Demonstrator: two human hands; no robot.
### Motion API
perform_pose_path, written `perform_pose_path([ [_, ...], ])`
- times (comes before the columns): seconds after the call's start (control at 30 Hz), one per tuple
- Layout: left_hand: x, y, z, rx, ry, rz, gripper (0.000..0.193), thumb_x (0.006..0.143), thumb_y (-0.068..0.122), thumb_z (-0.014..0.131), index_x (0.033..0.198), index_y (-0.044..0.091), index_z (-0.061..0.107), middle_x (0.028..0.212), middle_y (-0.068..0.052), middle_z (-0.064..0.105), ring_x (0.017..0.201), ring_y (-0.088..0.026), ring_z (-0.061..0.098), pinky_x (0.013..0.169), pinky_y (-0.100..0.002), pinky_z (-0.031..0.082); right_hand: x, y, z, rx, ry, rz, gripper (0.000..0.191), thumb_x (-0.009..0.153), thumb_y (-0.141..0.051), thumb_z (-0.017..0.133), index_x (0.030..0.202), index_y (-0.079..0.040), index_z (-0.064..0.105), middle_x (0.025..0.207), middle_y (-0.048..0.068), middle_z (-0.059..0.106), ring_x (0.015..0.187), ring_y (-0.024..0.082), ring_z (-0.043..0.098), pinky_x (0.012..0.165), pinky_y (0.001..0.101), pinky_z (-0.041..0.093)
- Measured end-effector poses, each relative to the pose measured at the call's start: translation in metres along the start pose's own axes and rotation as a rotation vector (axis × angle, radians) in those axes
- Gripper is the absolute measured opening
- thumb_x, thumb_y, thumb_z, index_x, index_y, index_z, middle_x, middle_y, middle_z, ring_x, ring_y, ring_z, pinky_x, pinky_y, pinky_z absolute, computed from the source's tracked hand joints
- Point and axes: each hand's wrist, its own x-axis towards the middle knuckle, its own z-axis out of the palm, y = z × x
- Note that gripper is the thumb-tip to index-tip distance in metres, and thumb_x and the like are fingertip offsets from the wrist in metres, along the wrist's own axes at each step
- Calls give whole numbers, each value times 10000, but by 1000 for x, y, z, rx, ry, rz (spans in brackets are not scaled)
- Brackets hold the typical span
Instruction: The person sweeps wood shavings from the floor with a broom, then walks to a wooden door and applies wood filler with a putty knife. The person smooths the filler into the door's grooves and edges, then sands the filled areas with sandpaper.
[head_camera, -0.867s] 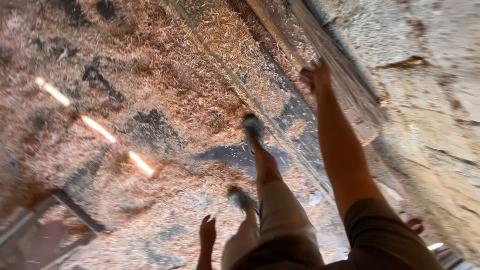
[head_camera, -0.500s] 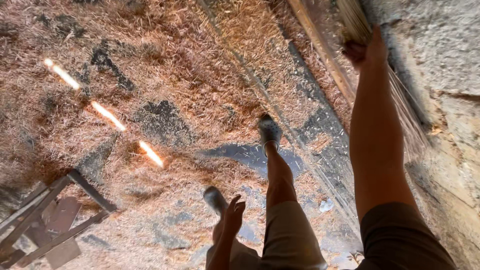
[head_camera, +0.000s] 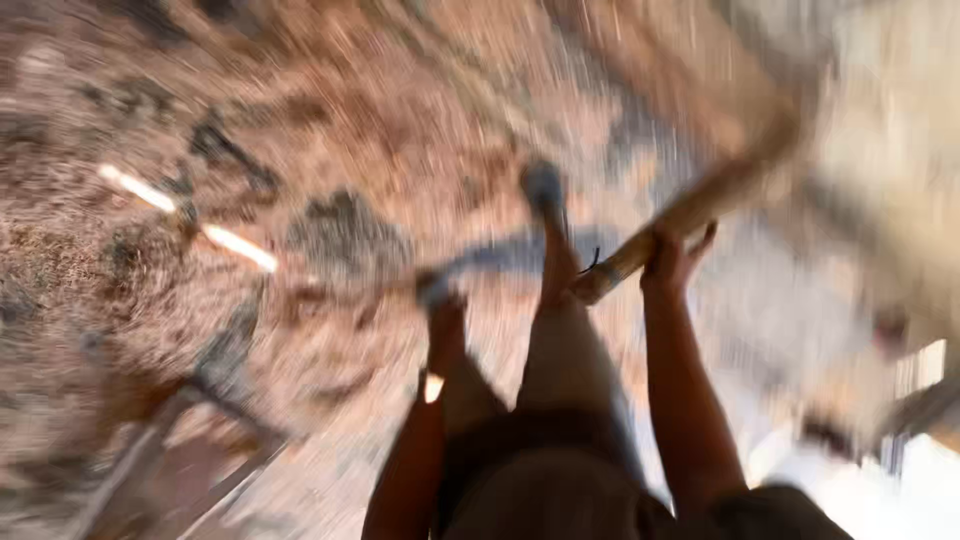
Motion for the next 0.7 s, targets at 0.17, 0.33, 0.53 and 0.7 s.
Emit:
perform_pose_path([
  [0.17, -50, -70, -74, 345, -136, 63, 256, 1012, 221, 566, 1215, 85, 643, 1264, -167, 686, 1133, -279, 644, 944, -384, 524, -128, 56, -273, -435, -4, 475, 375, 864, -152, 711, 1199, -27, 599, 914, 100, 704, 741, 217, 690, 659, 350, 593],
  [0.33, -112, -141, -95, 779, -201, 308, 230, 1018, 246, 556, 1126, 85, 679, 1357, -207, 656, 1232, -347, 633, 1032, -435, 522, -232, 110, -398, -666, -127, 412, 365, 891, -108, 750, 1185, 55, 609, 881, 170, 696, 723, 250, 676, 637, 366, 586],
  [0.53, -168, -189, -39, 534, -292, -99, 437, 985, 392, 579, 1320, 114, 618, 1284, -164, 709, 1138, -339, 705, 990, -458, 575, -239, 184, -466, -481, 7, 611, 306, 889, -190, 668, 1145, -61, 559, 817, 160, 670, 611, 265, 653, 522, 410, 569],
  [0.7, -222, -228, -4, 666, -279, 399, 563, 913, 338, 650, 1380, 39, 554, 1475, -205, 540, 1225, -385, 624, 1019, -459, 529, -164, 230, -491, -492, 244, 350, 281, 971, -199, 675, 1113, 12, 553, 762, 134, 619, 581, 225, 621, 483, 376, 529],
])
